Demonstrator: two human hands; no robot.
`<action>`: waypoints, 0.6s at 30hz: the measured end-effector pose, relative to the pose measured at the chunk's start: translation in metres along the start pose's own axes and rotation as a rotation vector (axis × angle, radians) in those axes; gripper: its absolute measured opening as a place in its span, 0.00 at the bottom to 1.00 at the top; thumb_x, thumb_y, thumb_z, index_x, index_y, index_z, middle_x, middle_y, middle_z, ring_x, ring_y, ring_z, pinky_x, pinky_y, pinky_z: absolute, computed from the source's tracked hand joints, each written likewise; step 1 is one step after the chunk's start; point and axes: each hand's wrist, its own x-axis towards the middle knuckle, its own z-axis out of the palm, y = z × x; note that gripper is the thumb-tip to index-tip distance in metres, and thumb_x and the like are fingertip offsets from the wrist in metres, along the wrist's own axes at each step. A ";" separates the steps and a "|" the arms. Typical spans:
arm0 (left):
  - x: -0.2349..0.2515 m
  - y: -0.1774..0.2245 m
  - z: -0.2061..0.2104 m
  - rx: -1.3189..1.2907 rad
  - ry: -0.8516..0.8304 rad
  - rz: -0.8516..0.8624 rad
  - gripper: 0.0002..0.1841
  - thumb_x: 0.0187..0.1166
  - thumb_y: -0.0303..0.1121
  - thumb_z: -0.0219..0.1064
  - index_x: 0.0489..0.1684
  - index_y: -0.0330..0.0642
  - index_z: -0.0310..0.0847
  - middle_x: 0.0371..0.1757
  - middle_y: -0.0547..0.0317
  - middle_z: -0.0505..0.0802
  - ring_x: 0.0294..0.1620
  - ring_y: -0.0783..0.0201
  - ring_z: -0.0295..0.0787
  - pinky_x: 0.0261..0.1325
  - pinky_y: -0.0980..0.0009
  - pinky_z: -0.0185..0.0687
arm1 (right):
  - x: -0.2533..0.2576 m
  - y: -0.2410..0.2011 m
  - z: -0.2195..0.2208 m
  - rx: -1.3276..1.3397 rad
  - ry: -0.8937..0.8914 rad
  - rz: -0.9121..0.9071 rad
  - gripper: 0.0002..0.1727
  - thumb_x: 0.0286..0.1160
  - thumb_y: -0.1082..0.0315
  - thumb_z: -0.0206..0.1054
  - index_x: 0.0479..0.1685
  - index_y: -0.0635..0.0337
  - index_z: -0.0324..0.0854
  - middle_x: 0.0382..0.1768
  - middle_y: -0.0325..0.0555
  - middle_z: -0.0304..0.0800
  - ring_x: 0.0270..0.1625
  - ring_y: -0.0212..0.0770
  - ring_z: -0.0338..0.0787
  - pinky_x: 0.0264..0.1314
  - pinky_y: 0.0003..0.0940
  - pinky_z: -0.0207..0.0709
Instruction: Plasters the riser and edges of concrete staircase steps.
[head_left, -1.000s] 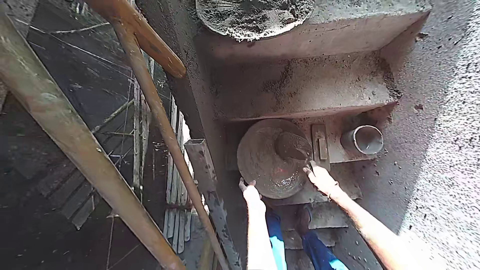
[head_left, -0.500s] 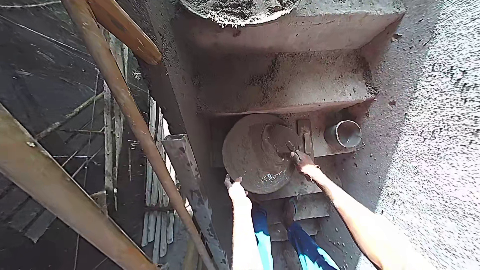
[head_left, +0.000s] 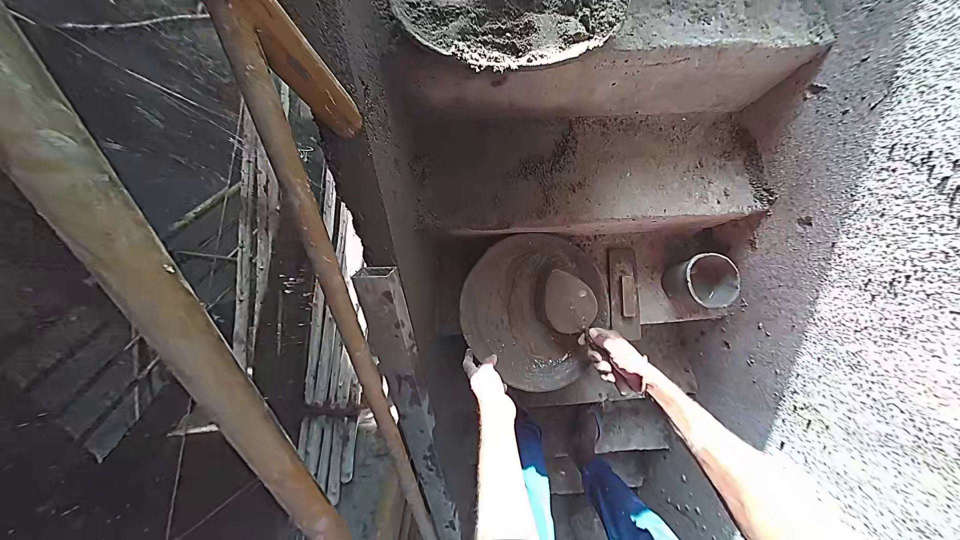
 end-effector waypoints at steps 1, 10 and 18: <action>0.001 0.000 0.000 -0.004 0.000 -0.002 0.33 0.86 0.33 0.59 0.92 0.59 0.53 0.86 0.41 0.69 0.83 0.36 0.66 0.67 0.26 0.67 | -0.010 -0.009 0.011 0.054 -0.015 -0.019 0.20 0.95 0.55 0.40 0.54 0.55 0.77 0.18 0.34 0.70 0.11 0.29 0.69 0.10 0.23 0.67; 0.002 0.005 -0.003 -0.003 -0.007 -0.014 0.33 0.86 0.34 0.60 0.92 0.59 0.53 0.88 0.42 0.67 0.85 0.35 0.62 0.70 0.23 0.63 | -0.032 -0.119 0.186 0.295 0.094 -0.356 0.15 0.97 0.59 0.46 0.62 0.58 0.71 0.21 0.39 0.72 0.13 0.33 0.73 0.13 0.28 0.74; -0.004 0.004 -0.005 -0.040 0.029 -0.059 0.32 0.84 0.39 0.65 0.88 0.48 0.62 0.86 0.45 0.70 0.85 0.42 0.64 0.74 0.32 0.65 | 0.002 -0.236 0.276 0.193 -0.296 -0.479 0.19 0.94 0.46 0.47 0.56 0.48 0.76 0.21 0.34 0.73 0.10 0.26 0.68 0.08 0.21 0.68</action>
